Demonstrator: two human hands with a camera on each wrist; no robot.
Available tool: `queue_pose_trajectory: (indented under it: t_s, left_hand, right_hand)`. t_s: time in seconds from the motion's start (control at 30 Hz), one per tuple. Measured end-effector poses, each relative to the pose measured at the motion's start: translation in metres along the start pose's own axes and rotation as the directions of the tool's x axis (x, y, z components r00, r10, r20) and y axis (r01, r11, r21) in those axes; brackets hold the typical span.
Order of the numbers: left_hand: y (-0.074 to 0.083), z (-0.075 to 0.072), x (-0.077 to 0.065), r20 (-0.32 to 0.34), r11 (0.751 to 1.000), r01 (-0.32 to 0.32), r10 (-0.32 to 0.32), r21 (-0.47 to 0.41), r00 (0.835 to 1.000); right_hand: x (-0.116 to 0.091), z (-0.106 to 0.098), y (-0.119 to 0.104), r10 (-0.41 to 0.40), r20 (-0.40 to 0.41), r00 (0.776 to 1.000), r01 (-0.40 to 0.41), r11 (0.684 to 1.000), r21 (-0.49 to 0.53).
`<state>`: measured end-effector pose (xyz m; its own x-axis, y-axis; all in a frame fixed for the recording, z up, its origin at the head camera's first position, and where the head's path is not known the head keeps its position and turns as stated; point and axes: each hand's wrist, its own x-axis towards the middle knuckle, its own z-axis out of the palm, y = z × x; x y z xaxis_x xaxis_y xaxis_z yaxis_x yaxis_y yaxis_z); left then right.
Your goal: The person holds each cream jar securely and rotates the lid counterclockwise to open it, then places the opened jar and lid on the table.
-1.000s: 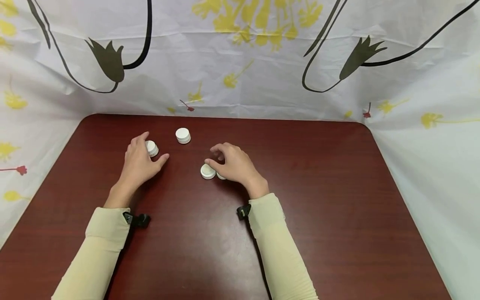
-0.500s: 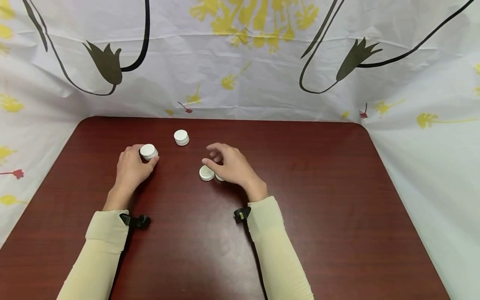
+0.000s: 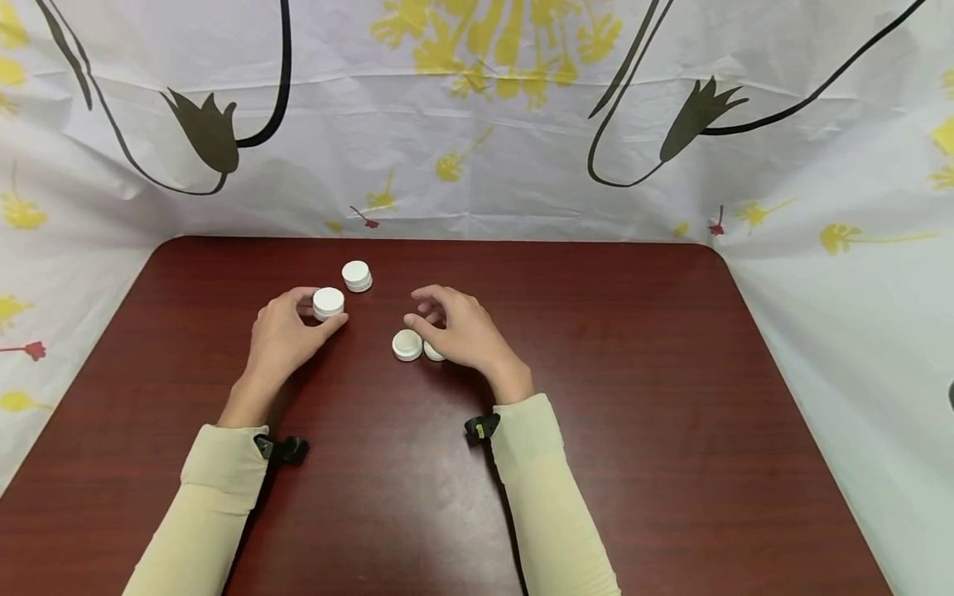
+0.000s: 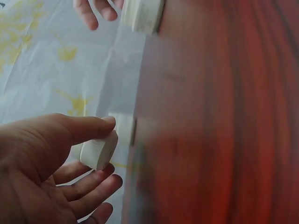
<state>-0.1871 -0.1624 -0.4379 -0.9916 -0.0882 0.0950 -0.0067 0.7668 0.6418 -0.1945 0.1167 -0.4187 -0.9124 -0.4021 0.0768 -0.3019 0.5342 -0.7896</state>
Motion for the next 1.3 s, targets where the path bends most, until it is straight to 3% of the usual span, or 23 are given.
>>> queue_pose_trajectory:
  t_s: [0.37,0.63,0.97,1.3]
  left_hand:
    - [0.046,0.004,-0.001,0.071,0.995,-0.075,0.080,-0.072,0.994]
    - [0.072,0.015,0.000,0.113,0.984,-0.153,0.163,-0.090,0.980]
    - [0.084,0.015,-0.006,0.106,0.966,-0.240,0.249,-0.096,0.963]
    - [0.084,0.019,-0.011,0.109,0.958,-0.261,0.273,-0.119,0.956]
  right_hand:
    - [-0.011,-0.004,0.000,0.048,-0.098,0.994,-0.046,0.999,0.023]
    - [-0.011,-0.002,-0.002,0.045,-0.160,0.986,-0.041,0.999,0.028]
    - [-0.010,-0.003,-0.004,0.015,-0.206,0.978,-0.010,1.000,0.028]
    - [-0.010,0.003,-0.006,0.018,-0.211,0.977,-0.009,0.999,0.045]
